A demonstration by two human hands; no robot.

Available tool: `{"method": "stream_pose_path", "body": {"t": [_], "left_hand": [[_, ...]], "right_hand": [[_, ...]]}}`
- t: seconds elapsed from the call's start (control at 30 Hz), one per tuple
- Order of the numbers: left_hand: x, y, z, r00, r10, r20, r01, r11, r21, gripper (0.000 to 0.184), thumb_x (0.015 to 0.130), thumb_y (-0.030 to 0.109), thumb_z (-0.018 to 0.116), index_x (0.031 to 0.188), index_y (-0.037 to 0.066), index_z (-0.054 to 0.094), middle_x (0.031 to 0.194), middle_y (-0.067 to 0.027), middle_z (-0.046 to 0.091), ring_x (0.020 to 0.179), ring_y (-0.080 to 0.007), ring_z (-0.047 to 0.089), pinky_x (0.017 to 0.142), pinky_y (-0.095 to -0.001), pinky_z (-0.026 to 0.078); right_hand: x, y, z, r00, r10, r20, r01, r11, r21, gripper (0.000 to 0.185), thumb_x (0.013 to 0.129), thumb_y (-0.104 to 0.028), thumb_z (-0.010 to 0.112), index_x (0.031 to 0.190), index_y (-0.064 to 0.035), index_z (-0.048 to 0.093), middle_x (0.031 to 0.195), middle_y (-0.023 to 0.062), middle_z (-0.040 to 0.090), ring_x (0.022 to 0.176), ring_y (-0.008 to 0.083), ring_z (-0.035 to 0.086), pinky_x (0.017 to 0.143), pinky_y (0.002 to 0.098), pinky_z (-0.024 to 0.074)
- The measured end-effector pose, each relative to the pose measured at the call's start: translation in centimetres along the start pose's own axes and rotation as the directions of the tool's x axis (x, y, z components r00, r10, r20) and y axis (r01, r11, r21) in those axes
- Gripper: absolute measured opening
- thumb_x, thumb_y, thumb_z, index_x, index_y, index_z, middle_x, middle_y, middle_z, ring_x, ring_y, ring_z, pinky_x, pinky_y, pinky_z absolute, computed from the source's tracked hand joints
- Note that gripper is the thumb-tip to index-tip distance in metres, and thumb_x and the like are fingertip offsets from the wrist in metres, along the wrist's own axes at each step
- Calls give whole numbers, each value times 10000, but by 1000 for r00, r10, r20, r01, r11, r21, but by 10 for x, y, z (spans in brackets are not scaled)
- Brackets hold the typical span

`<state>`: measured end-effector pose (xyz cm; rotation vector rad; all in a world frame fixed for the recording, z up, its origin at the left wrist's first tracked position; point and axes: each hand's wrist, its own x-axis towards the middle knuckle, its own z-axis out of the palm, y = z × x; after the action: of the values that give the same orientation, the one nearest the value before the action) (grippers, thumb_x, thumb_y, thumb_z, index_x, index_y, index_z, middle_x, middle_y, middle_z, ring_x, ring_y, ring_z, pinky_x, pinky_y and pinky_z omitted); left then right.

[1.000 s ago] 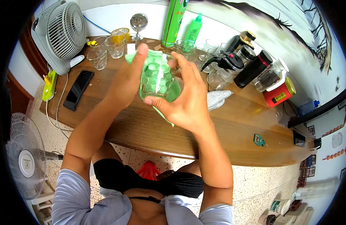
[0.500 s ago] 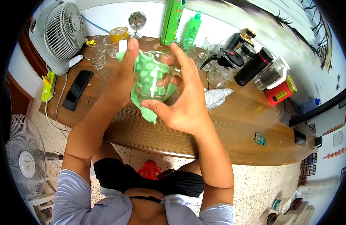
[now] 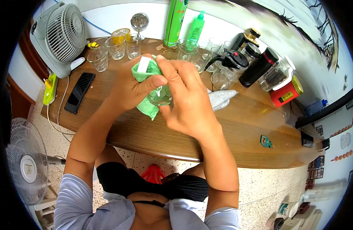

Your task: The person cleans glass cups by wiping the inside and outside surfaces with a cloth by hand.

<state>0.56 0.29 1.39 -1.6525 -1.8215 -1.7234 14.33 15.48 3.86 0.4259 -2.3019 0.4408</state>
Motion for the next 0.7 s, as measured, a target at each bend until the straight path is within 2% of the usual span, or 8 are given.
{"method": "stream_pose_path", "body": {"t": [0.03,0.13,0.33,0.43,0.5,0.6,0.63,0.7], "left_hand": [[-1,-3,-3,999,-27,36,27,1000,17,433,1058,466,680,1095,35,679,969,-9,708,872,-90,653,733,-285,535],[2,4,-1,914,-404,39,375,804,-462,510,1011,532,722,1116,34,752,925,-39,741,751,-149,649,673,-320,531],[13,24,6,771,-627,117,493,470,-732,866,1071,752,326,1253,-10,693,1079,-119,759,907,-201,737,789,-333,613],[11,23,6,814,-578,59,480,613,-627,801,1089,699,365,1201,-24,690,1075,-95,750,958,-196,735,810,-326,613],[8,28,2,864,-502,-20,443,780,-441,679,1114,623,428,1171,-3,687,1009,-49,731,930,-150,706,760,-299,582],[-1,7,-2,990,-139,-19,134,976,-172,484,1116,507,545,1097,41,676,906,15,656,849,-82,618,691,-264,496],[0,7,0,989,-135,-59,119,969,-216,457,1018,484,735,1023,31,679,816,21,645,717,-99,559,632,-285,464],[1,1,-3,999,-41,-28,39,996,-79,458,1009,484,748,1005,31,679,803,21,645,713,-99,554,628,-287,461]], "right_hand": [[1,0,0,1000,0,-5,0,1000,15,988,633,3,898,1534,-4,494,1351,244,580,1206,422,615,1011,460,542],[2,-4,5,994,101,-38,-92,975,200,1077,640,-30,942,1585,-24,424,1381,237,555,1232,390,610,1005,442,568],[-2,-5,22,886,463,32,-311,540,782,1170,673,-232,1034,1611,-19,367,1413,184,556,1296,300,600,1017,392,594],[-3,2,19,886,461,48,-332,560,759,1111,660,-194,1027,1578,-17,427,1371,182,583,1235,318,636,1013,401,583],[1,-4,5,945,325,-25,-275,836,476,1068,648,-158,1017,1549,-9,464,1354,197,592,1204,344,646,1008,417,572],[1,-5,4,988,108,-111,-84,975,205,997,620,-27,942,1515,-17,504,1331,206,598,1194,413,621,1025,460,535],[1,-3,4,992,34,-121,-16,989,149,994,615,-9,928,1515,-24,507,1332,203,596,1210,419,610,1034,467,530],[1,-4,4,994,-49,-102,55,997,61,1017,579,42,886,1518,-32,503,1341,190,585,1253,430,576,1059,489,508]]}}
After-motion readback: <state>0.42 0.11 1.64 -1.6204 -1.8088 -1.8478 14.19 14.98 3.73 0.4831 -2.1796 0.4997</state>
